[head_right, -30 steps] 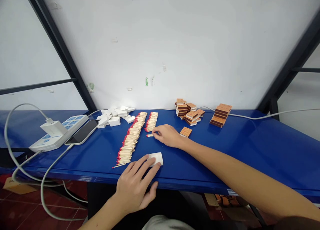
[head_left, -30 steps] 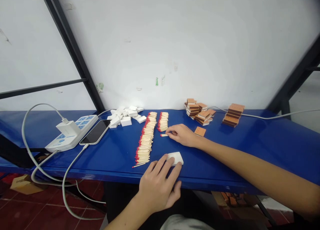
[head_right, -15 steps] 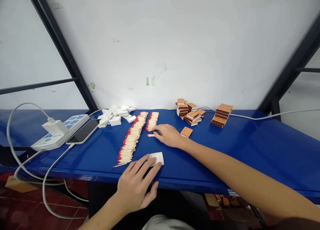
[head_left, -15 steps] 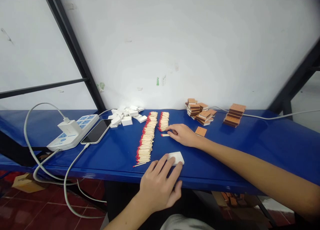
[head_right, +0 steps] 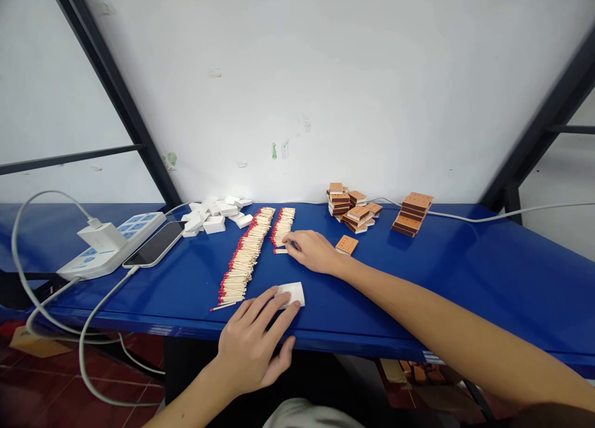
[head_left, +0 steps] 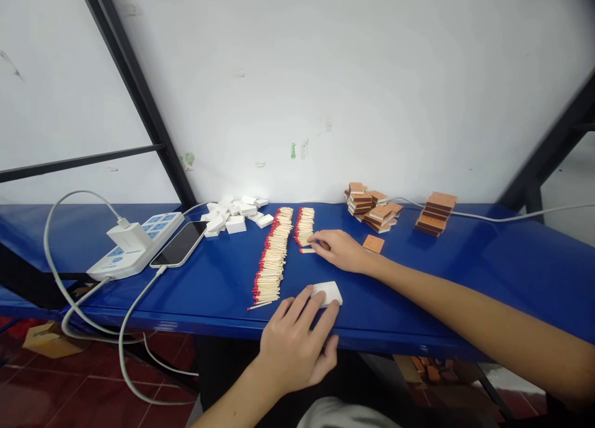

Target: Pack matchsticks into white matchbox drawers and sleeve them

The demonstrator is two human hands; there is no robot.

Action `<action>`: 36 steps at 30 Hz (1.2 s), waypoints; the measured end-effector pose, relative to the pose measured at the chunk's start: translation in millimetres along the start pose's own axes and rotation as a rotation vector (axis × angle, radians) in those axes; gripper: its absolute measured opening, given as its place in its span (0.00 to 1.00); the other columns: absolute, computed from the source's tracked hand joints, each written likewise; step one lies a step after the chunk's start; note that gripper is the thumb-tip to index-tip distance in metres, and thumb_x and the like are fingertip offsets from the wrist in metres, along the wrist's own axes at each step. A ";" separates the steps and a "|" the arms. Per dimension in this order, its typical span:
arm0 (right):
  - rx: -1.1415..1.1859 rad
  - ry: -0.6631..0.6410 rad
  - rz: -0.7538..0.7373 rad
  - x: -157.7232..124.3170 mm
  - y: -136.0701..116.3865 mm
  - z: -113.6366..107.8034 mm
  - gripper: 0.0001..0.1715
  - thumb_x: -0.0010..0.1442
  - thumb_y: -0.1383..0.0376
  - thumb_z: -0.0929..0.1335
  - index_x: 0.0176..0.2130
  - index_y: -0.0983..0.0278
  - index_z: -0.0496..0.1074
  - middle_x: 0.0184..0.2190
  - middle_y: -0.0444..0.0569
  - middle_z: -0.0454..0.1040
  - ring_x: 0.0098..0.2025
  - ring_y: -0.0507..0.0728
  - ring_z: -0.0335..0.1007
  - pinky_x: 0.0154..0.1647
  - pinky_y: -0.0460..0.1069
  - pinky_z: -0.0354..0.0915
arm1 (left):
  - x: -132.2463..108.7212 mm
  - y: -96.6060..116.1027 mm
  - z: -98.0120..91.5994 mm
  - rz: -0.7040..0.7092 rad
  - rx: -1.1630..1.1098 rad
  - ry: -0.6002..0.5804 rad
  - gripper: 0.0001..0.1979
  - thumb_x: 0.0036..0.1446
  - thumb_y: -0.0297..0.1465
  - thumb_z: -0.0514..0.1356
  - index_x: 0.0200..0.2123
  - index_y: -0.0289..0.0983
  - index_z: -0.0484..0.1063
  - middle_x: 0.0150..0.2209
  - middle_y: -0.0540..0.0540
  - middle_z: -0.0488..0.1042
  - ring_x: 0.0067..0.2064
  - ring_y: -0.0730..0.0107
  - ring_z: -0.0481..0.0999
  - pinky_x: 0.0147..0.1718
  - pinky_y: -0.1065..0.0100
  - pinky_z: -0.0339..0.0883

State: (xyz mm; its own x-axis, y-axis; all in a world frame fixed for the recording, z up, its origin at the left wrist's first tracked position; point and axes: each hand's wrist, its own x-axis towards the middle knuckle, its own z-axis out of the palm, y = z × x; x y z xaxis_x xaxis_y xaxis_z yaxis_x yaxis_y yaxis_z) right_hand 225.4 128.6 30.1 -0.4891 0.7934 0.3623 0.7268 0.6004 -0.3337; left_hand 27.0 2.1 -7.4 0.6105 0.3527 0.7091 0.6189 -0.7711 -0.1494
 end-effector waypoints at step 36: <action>-0.033 -0.006 0.011 0.0 -1.1 0.2 0.13 0.65 0.66 0.63 0.40 0.62 0.77 0.31 0.46 0.77 0.30 0.52 0.67 0.32 0.46 0.53 | -0.7 -0.2 1.3 -0.006 -0.007 0.001 0.20 0.61 0.34 0.53 0.54 0.36 0.72 0.50 0.42 0.77 0.55 0.51 0.73 0.44 0.58 0.68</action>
State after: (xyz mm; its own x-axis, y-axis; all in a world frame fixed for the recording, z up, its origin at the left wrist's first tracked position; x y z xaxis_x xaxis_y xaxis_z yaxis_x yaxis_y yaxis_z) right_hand 224.5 128.0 30.3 -0.4834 0.8007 0.3537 0.7476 0.5879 -0.3091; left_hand 27.1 2.8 -8.8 0.6063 0.3568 0.7106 0.6190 -0.7728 -0.1401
